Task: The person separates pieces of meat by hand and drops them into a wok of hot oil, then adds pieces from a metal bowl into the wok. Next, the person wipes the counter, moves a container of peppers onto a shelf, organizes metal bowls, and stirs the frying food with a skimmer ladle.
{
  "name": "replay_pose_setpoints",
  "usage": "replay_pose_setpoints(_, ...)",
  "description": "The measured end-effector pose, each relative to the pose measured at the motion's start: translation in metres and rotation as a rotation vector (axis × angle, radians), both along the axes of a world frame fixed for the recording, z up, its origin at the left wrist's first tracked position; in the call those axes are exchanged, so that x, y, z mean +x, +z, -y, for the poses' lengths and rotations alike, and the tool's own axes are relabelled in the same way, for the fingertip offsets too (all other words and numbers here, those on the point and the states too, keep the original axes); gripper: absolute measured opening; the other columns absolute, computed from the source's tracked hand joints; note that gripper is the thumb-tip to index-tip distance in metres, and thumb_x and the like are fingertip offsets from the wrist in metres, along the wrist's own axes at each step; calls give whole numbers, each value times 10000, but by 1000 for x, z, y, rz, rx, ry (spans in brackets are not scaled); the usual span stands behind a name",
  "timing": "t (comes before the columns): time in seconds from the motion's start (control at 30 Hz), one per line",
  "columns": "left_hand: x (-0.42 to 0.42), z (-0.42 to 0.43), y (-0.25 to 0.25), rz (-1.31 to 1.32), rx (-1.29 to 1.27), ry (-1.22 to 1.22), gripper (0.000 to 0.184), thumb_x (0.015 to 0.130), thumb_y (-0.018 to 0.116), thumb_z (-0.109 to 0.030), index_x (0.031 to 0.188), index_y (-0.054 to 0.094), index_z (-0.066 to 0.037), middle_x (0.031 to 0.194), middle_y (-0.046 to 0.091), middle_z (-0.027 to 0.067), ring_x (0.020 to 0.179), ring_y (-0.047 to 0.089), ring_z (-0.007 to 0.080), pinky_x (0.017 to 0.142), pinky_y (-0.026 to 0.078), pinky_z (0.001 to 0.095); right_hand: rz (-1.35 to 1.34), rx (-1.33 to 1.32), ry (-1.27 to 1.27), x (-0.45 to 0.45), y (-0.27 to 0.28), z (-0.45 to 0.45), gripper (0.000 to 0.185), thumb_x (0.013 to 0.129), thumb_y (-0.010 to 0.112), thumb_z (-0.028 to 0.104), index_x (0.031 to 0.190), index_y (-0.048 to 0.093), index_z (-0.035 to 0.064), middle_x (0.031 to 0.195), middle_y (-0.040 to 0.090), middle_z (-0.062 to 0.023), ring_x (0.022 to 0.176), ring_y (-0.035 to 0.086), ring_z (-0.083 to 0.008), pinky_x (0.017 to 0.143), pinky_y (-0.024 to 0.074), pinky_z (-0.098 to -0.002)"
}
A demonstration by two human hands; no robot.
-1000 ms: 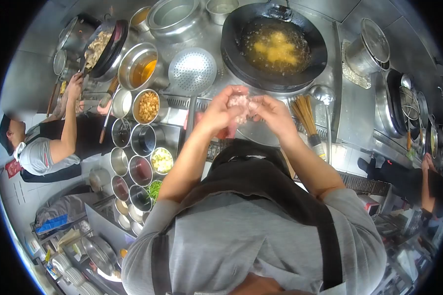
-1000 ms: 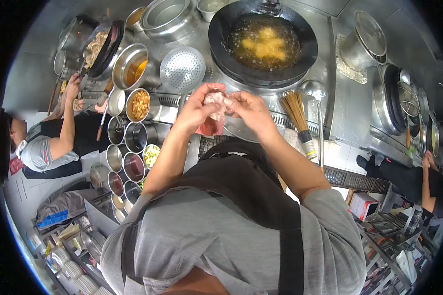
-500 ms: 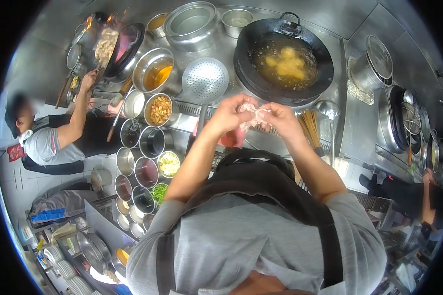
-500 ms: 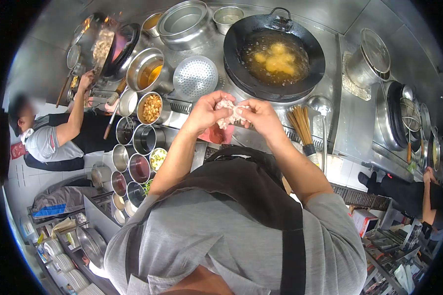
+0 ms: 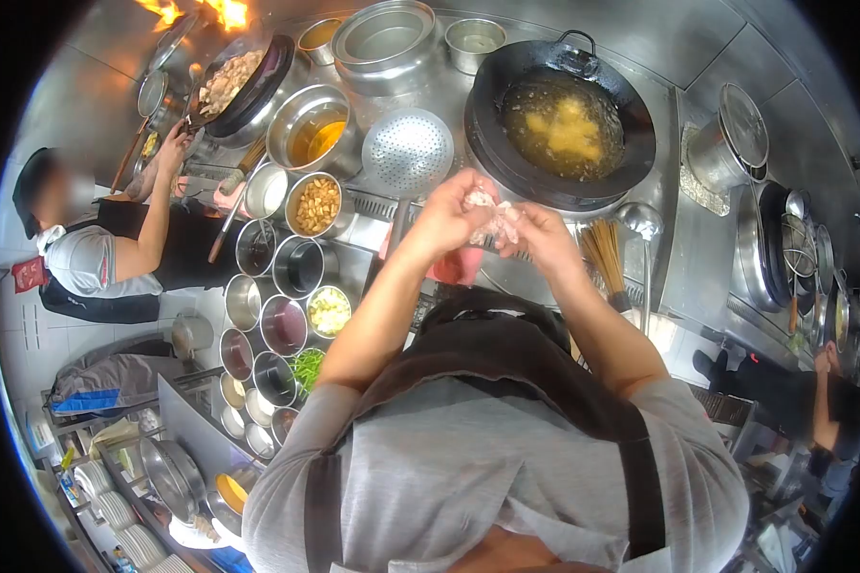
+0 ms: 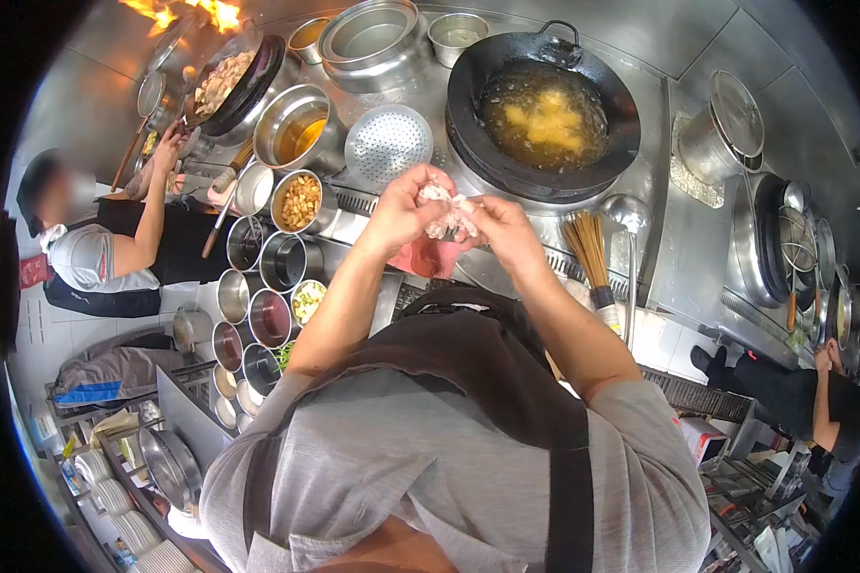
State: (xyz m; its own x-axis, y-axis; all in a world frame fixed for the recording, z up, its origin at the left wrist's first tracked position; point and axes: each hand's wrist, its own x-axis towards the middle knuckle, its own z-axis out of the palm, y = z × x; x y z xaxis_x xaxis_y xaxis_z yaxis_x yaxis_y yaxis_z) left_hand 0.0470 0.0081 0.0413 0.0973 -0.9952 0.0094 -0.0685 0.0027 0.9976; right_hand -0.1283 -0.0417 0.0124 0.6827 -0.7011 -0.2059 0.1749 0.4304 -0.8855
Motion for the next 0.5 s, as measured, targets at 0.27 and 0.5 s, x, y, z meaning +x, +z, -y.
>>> replay_pose_setpoints(0.27, -9, 4, 0, 10, -72, -20, 242, 755, 621, -34, 993, 581, -48, 851, 622, 47, 776, 584, 115, 702, 472, 273, -136, -250, -31, -6, 10, 5, 137, 873, 597, 114, 968, 612, 16, 737, 606, -1, 569, 523, -53, 499, 421, -202)
replay_pose_setpoints(0.5, -10, 7, 21, 181, 80, -123, 237, 774, 625, 7, 1006, 583, -20, 883, 610, 21, 793, 572, 90, 724, 473, 252, -253, -373, -149, -9, 21, 4, 115, 845, 597, 124, 905, 613, 27, 616, 546, 23, 497, 474, -41, 448, 377, -207)
